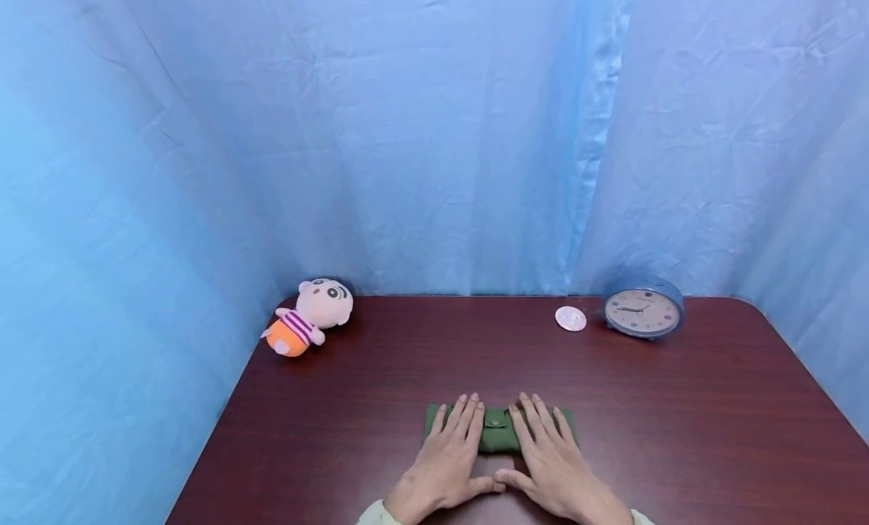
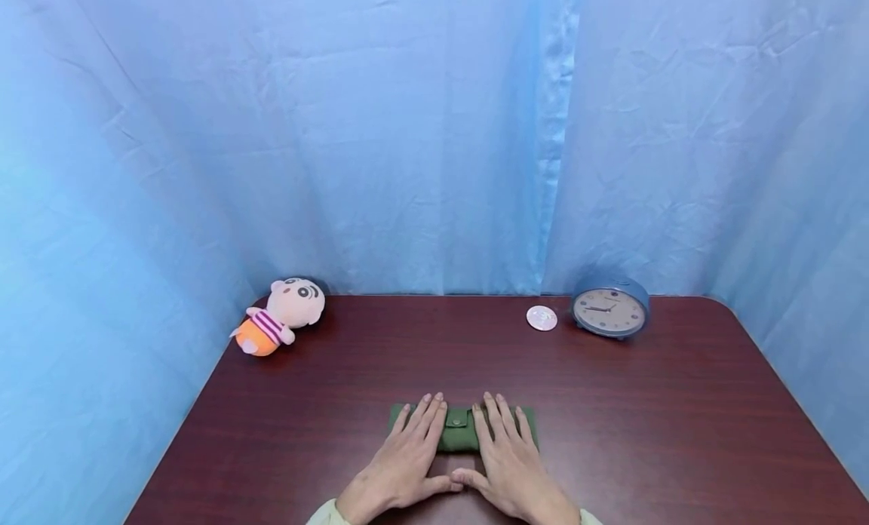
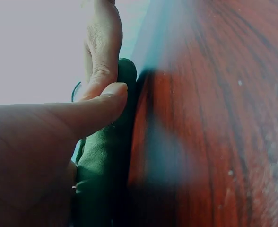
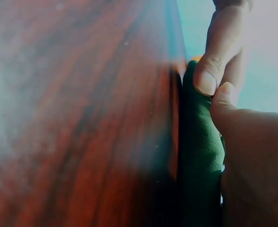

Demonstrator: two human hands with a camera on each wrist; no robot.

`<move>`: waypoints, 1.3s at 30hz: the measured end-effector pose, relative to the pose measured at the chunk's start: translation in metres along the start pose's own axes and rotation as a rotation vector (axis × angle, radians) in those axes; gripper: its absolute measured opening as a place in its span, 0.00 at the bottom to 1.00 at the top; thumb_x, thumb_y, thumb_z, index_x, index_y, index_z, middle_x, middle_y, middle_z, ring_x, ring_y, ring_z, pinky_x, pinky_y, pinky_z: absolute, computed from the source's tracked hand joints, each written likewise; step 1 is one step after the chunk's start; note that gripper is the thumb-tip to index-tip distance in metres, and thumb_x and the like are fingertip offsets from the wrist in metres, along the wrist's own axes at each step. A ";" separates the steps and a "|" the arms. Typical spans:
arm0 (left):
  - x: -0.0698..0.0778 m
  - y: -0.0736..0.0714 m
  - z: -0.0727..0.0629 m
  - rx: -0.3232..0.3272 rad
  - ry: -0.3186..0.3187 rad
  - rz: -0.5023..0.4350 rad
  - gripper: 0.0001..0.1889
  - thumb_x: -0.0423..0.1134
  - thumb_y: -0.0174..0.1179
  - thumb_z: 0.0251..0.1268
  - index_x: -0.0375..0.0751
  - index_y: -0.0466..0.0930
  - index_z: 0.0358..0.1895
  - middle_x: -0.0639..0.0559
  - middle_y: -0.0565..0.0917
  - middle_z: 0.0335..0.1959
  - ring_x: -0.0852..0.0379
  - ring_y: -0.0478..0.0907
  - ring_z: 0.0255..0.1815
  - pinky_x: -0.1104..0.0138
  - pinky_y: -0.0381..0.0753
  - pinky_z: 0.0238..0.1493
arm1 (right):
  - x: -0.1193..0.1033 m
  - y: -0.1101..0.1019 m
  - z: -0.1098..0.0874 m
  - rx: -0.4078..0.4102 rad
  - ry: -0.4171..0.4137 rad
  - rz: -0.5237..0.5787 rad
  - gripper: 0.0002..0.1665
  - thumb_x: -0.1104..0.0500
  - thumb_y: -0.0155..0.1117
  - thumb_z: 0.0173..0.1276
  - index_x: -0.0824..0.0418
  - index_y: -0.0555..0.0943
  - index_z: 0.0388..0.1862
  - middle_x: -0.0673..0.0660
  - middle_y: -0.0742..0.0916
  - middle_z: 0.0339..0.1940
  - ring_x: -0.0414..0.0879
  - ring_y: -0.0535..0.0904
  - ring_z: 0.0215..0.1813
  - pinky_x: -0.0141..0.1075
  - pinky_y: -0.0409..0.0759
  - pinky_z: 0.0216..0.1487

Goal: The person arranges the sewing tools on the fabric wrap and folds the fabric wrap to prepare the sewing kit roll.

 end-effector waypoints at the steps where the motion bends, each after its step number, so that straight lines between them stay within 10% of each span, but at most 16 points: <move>1: 0.000 0.001 0.000 0.001 -0.004 0.001 0.57 0.76 0.54 0.59 0.36 0.51 0.80 0.42 0.56 0.82 0.47 0.54 0.83 0.48 0.61 0.78 | 0.000 0.001 0.000 0.006 -0.001 -0.004 0.55 0.30 0.60 0.64 0.68 0.66 0.75 0.69 0.66 0.78 0.66 0.59 0.80 0.64 0.57 0.75; 18: 0.002 0.007 0.003 0.033 -0.016 0.048 0.62 0.78 0.57 0.53 0.35 0.50 0.80 0.41 0.55 0.82 0.48 0.55 0.83 0.48 0.63 0.77 | 0.001 0.003 0.000 -0.031 -0.006 -0.026 0.61 0.24 0.56 0.62 0.70 0.64 0.75 0.71 0.65 0.78 0.66 0.59 0.80 0.64 0.58 0.74; 39: -0.010 0.015 -0.008 0.050 -0.111 -0.016 0.67 0.82 0.57 0.48 0.31 0.49 0.79 0.37 0.54 0.82 0.44 0.55 0.83 0.47 0.62 0.78 | 0.019 0.014 -0.012 0.131 -0.003 -0.068 0.64 0.23 0.60 0.57 0.73 0.65 0.72 0.76 0.66 0.75 0.71 0.65 0.74 0.61 0.57 0.76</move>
Point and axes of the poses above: each hand's wrist, its own z-axis towards the middle knuckle, its own y-axis out of the palm, x = y × z, the point moved 2 cm from there along z, towards the middle knuckle
